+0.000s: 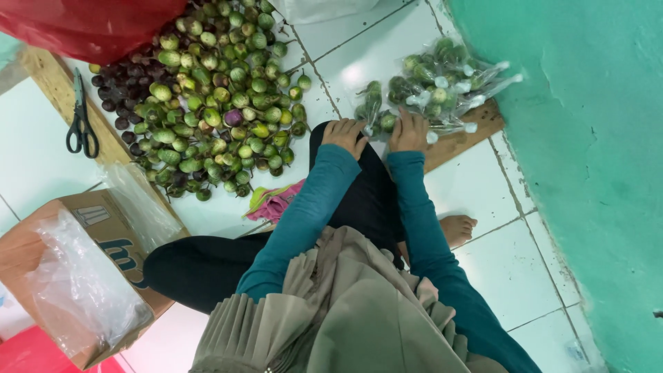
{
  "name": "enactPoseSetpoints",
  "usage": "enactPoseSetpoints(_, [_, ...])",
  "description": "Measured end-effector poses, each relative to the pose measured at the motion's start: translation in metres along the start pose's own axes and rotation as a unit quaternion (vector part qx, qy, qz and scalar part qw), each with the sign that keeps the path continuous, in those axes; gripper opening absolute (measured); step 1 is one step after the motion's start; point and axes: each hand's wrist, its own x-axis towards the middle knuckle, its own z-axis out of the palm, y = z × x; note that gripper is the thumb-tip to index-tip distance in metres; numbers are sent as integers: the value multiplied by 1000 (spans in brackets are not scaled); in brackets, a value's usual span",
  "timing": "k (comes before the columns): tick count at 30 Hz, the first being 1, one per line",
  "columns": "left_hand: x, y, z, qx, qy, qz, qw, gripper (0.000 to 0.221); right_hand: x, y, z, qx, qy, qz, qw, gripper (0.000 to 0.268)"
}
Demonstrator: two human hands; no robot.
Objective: Bagging small eggplants into individual plastic bags while sitting on the floor
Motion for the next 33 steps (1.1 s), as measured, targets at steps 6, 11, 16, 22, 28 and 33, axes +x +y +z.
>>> enactPoseSetpoints(6, [-52, 16, -10, -39, 144, 20, 989, 52, 50, -28, 84, -190, -258, 110, 941, 77])
enactPoseSetpoints(11, [-68, 19, -21, -45, 142, 22, 989, 55, 55, 3, 147, -207, -296, 94, 928, 76])
enactPoseSetpoints(16, [-51, 21, -17, -30, 57, -15, 998, 57, 72, -10, 90, -128, -246, 89, 957, 64])
enactPoseSetpoints(22, [0, 44, 8, -78, -22, -51, 995, 63, 71, -5, -39, 115, -191, 100, 970, 65])
enactPoseSetpoints(28, [44, 90, 32, -63, -116, -8, 991, 66, 19, 94, -30, 69, -94, -34, 993, 57])
enactPoseSetpoints(33, [45, 100, 44, -35, -187, -22, 981, 69, 6, 129, -6, -34, 9, -147, 988, 60])
